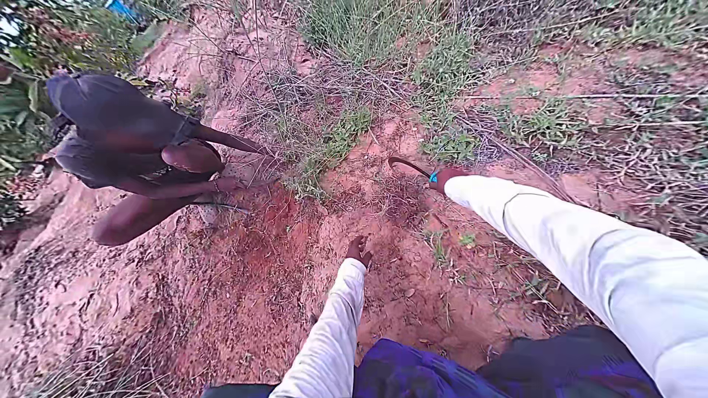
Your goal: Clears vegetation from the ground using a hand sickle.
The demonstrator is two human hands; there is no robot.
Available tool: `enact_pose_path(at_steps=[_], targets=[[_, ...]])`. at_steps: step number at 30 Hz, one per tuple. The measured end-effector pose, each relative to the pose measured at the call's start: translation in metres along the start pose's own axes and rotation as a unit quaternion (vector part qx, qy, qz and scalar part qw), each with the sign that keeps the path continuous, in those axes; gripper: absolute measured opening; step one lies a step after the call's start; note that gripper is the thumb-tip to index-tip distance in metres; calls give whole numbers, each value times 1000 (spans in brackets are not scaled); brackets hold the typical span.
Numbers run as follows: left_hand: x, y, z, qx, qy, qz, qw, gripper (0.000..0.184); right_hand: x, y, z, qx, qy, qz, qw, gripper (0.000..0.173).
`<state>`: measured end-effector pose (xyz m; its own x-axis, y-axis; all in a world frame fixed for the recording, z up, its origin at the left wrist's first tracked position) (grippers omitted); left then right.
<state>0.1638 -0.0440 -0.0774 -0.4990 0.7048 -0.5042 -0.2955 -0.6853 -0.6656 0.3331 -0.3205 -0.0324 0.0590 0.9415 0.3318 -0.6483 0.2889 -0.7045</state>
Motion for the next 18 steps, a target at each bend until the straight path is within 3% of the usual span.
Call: enact_pose_path(at_steps=[2,4,8,11,18], targets=[[5,-4,1,-32,-15,15,999,83,2,38,15,10,14,-20,1000,51],[10,-3,-1,-61,-12,31,998,105,-9,71,55,57,-1,36,998,56],[17,13,-7,-78,-18,-17,997,137,-39,86,134,103,-27,79,991,58],[1,17,-6,-85,-35,-51,995,142,-51,68,149,59,-23,43,997,58],[-44,21,-54,-53,-79,-77,993,143,-75,11,107,-48,2,-101,994,53]])
Point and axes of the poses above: each hand's wrist, its own z-axis away from the middle knuckle, its own y-axis out of the palm, x = y × z, the point moved 10 cm from there along -z, towards the middle knuckle
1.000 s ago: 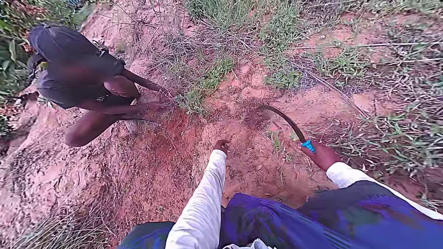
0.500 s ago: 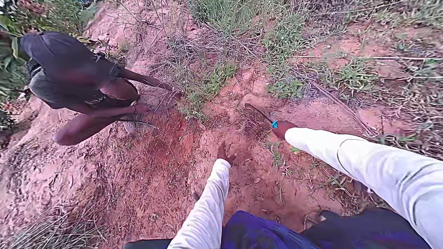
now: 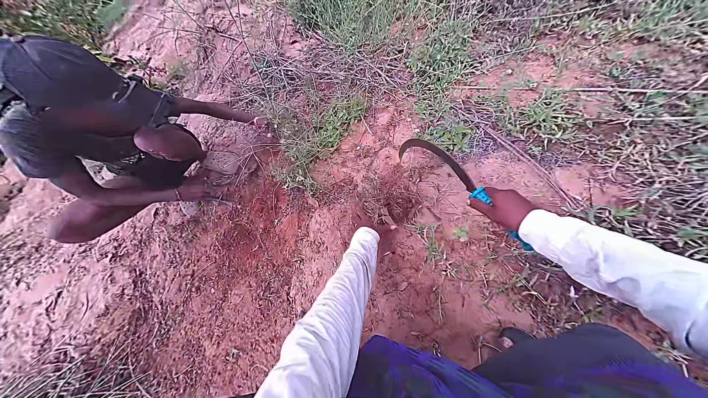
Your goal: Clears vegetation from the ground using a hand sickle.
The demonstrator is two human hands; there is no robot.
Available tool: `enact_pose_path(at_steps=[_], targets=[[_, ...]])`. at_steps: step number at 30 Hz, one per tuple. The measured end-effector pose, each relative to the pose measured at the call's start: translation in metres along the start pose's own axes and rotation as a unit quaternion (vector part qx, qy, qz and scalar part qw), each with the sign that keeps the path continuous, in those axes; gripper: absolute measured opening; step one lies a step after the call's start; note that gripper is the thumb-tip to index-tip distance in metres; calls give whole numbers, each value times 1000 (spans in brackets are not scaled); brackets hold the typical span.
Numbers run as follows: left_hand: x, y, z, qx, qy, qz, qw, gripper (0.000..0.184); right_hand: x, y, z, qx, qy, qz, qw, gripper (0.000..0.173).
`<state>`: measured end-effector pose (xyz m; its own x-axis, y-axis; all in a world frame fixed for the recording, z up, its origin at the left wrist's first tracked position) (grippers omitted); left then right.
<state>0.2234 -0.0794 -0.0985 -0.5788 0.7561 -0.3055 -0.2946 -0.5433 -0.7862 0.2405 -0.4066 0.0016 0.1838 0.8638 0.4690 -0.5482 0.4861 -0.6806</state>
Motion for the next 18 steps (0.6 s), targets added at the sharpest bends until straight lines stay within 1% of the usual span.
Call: enact_pose_path(at_steps=[2,3,6,8,11,12,13,14,16,17,18], targets=[[-20,3,-19,22,-14,-40,999,141,-10,-2,6,-16,0,-37,999,52],[-30,2,-30,18,-16,-46,999,140,-16,-2,9,-22,-1,-51,998,51],[-65,-4,-56,4,-9,-18,1000,138,-38,5,18,-42,-5,-85,995,52],[-91,10,-64,39,20,-32,999,132,-49,10,21,-44,3,-112,993,51],[-106,60,-68,110,77,-155,979,114,-54,13,16,-39,22,-134,990,46],[-105,69,-65,121,80,-177,973,106,-53,12,13,-37,28,-136,990,45],[-102,73,-62,127,75,-169,975,97,-51,13,10,-36,29,-139,989,45],[-98,71,-62,125,68,-160,977,90,-48,15,6,-35,27,-139,989,45],[-88,59,-66,127,45,-93,987,63,-42,19,0,-30,20,-134,990,47],[-85,53,-69,134,47,-82,986,56,-39,22,-1,-27,16,-130,991,47],[-83,45,-69,143,58,-96,983,54,-36,23,-3,-23,11,-126,992,47]])
Point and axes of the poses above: each hand's wrist, its own z-axis away from the middle knuckle, its own y-axis out of the palm, x = y × z, the point moved 10 cm from there along -z, towards the middle knuckle
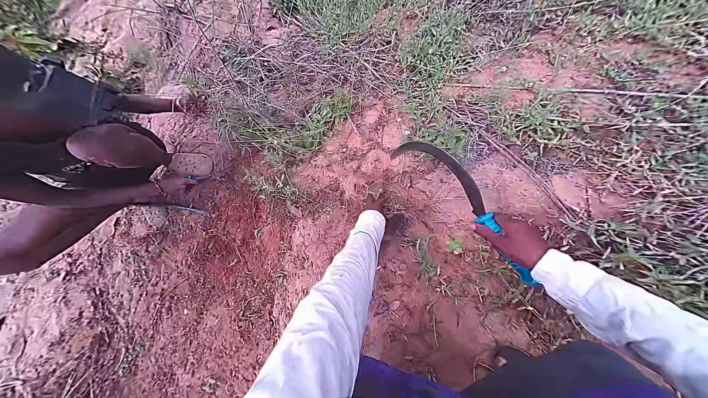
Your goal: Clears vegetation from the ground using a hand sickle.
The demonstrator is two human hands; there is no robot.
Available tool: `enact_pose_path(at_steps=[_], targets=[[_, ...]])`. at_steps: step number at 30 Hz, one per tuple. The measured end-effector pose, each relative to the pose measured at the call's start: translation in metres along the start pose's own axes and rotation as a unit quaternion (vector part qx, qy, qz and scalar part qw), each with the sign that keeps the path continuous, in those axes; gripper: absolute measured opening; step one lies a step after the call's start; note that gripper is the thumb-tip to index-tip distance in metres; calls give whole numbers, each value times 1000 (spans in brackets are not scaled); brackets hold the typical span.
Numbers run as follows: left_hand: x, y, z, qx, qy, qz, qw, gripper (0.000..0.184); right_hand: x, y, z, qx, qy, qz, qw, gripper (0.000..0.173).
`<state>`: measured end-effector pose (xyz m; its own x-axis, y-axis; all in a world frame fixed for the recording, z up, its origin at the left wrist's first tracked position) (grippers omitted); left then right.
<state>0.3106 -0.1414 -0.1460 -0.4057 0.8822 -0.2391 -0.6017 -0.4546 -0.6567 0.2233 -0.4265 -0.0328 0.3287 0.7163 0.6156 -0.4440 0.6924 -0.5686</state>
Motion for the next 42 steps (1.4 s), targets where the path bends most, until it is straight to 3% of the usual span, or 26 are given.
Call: enact_pose_path(at_steps=[2,5,9,13,16,20,22,25,27,32,34,37,40,42], targets=[[14,-17,7,-5,-6,-39,999,56,5,3,-4,3,-15,6,1000,47],[61,-38,31,-63,-51,-21,996,73,7,12,-11,11,-25,-5,1000,46],[118,-62,98,-138,-85,117,980,59,1,30,-17,48,-17,-64,997,42],[205,-81,152,-238,-200,196,930,58,6,52,-17,70,4,-76,995,43],[221,-105,172,-245,-200,119,941,59,31,56,-20,51,-39,-22,998,44],[250,-110,165,-236,-216,137,938,58,73,63,-42,94,-76,89,989,52],[280,-110,167,-275,-250,199,907,58,88,74,-60,113,-70,79,988,52],[328,-86,171,-235,-285,283,885,49,112,103,-91,141,-20,-15,990,52],[338,-75,177,-246,-269,400,841,44,130,131,-115,135,50,-138,980,54],[328,-51,159,-192,-286,316,884,43,141,235,-117,80,166,-423,887,53],[319,-49,153,-156,-290,249,911,44,143,278,-90,120,176,-415,884,59],[314,-50,154,-152,-282,259,911,44,140,323,-32,198,216,-380,878,53],[323,-57,162,-183,-305,309,882,43,122,322,9,242,228,-326,885,55],[330,-62,163,-195,-313,301,880,44,103,298,28,266,219,-257,903,55]])
Point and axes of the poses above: each hand's wrist, its own z-axis away from the middle knuckle, its own y-axis out of the palm, x = y × z, the point moved 10 cm from there along -z, towards the middle knuckle
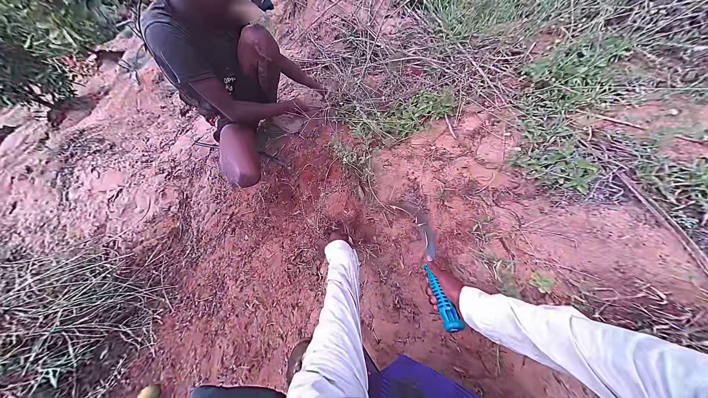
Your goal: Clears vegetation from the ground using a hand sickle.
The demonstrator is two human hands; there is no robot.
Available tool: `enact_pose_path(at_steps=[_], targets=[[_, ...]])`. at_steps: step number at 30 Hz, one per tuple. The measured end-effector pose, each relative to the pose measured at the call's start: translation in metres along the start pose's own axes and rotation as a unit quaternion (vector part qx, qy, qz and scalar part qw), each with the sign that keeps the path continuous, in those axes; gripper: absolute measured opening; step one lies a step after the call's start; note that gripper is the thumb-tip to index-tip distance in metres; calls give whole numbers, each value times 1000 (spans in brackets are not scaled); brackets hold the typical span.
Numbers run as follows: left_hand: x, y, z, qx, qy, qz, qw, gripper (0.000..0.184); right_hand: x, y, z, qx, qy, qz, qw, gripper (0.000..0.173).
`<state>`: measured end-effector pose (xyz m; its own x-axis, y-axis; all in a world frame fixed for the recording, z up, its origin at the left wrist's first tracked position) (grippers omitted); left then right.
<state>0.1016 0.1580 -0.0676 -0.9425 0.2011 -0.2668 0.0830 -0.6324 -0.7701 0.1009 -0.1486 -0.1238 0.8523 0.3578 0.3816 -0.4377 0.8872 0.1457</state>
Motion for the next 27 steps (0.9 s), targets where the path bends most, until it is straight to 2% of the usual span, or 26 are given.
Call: enact_pose_path(at_steps=[3,5,8,12,13,15,17,20,22,24,27], targets=[[-2,-8,-1,7,6,-38,999,44,7,-37,31,-11,-35,113,993,50],[2,-4,-12,1,6,-19,1000,42,36,-47,31,-46,-92,112,988,50],[-1,3,-13,-3,16,35,999,42,99,-36,-8,-99,-134,20,986,57],[-15,7,-1,44,19,-46,998,44,151,7,-84,-104,-125,-106,981,59],[-12,10,-5,44,16,-38,998,44,156,21,-94,-96,-115,-85,985,59],[-2,16,-18,26,-8,31,999,44,164,43,-103,-88,-110,45,989,64],[10,16,-27,-6,-40,95,995,45,161,65,-97,-60,-103,179,977,68],[5,16,-39,3,-30,33,999,45,140,74,-74,-47,-93,306,946,70],[-8,15,-43,21,-9,6,1000,46,135,59,-70,-66,-104,311,942,71],[-22,9,-37,37,8,-18,999,48,141,40,-75,-86,-122,250,957,69],[-28,10,-47,-22,-3,84,996,59,147,22,-85,-98,-113,175,973,65]])
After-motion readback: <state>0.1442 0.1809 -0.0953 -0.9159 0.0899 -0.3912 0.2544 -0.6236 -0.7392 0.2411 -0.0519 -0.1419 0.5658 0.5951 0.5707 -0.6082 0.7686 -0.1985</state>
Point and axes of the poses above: each hand's wrist, its own z-axis away from the middle knuckle, its own y-axis out of the palm, x = y × z, the point moved 10 cm from there along -z, towards the middle knuckle
